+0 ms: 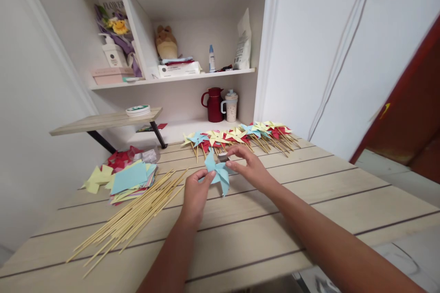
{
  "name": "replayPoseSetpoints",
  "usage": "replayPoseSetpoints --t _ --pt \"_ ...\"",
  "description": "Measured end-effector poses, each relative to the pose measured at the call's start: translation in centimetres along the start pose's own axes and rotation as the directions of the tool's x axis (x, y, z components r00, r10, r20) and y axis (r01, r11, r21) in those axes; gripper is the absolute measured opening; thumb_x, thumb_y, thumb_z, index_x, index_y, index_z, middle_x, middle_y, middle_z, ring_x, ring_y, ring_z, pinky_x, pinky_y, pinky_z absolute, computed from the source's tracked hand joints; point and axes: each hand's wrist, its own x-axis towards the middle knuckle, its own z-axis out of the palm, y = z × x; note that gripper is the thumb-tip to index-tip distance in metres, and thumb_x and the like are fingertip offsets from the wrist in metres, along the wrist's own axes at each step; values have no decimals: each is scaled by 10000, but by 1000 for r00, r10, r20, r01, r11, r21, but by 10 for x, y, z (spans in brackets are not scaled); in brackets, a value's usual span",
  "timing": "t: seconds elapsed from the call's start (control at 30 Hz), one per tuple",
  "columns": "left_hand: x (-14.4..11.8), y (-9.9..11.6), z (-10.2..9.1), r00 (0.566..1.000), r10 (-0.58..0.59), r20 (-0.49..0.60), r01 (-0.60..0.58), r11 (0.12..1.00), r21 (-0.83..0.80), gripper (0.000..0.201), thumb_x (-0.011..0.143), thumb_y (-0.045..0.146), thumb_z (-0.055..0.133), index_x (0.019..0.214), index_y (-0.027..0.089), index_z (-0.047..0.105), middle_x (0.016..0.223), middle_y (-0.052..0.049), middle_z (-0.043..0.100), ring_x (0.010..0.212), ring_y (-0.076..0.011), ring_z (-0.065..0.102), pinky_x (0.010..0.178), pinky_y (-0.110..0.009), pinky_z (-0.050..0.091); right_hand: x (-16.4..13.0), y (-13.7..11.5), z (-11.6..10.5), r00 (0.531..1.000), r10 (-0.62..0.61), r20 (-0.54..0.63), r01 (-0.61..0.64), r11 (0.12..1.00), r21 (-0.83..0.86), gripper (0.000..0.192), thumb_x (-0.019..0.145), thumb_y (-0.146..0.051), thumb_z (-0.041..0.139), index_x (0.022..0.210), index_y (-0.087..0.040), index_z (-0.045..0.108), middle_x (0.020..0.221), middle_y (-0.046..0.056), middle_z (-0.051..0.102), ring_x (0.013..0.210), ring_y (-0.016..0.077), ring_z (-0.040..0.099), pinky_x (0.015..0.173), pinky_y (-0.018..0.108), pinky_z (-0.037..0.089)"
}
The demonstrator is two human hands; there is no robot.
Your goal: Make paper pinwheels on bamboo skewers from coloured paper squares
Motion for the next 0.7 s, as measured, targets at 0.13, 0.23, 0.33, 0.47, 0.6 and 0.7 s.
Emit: replayPoseSetpoints --t 0.13,0.23,0.33,0.47,0.6,0.7 --pt "0 -1 0 1000 4 -14 -4 1000 -23 261 652 390 774 760 155 737 746 -28 710 714 -173 603 735 -280 430 -2 -4 1 995 -84 56 90 989 -120 264 749 -387 760 941 -243 651 1237 83 530 1240 278 473 1033 453 394" --pt "0 0 0 1000 4 -13 -5 999 -44 258 659 397 771 750 158 733 747 -22 707 715 -164 595 724 -268 427 -5 -7 7 986 -122 117 142 974 -177 400 680 -390 815 1007 -241 641 1251 104 497 1221 292 474 1007 439 422" --pt "0 1 -1 1000 1 -10 -2 997 -72 274 681 403 757 791 152 737 789 -34 717 742 -165 601 736 -268 436 -6 -9 12 984 -133 120 155 968 -197 287 736 -328 765 966 -221 632 1214 111 515 1184 283 498 994 434 431" --pt "1 -1 -2 1000 -14 -13 13 994 -108 301 687 405 757 819 136 737 798 -54 719 754 -172 607 743 -282 455 -5 -8 11 990 -113 81 125 978 -167 177 841 -286 640 1011 -236 630 1161 90 563 1112 253 546 955 425 456" --pt "2 -3 -3 999 -16 -32 12 992 -122 311 683 412 762 823 135 742 808 -62 721 754 -174 605 741 -287 461 -3 -6 8 992 -125 -3 123 979 -162 286 869 -297 595 1150 -247 572 1150 89 582 1041 249 575 930 444 465" --pt "2 -3 -2 999 -21 -38 16 991 -134 321 683 418 764 839 138 746 813 -65 724 782 -187 614 748 -295 470 -4 -7 8 982 -182 -48 168 961 -220 322 801 -345 691 1081 -242 570 1217 103 535 1189 287 494 1010 469 407"
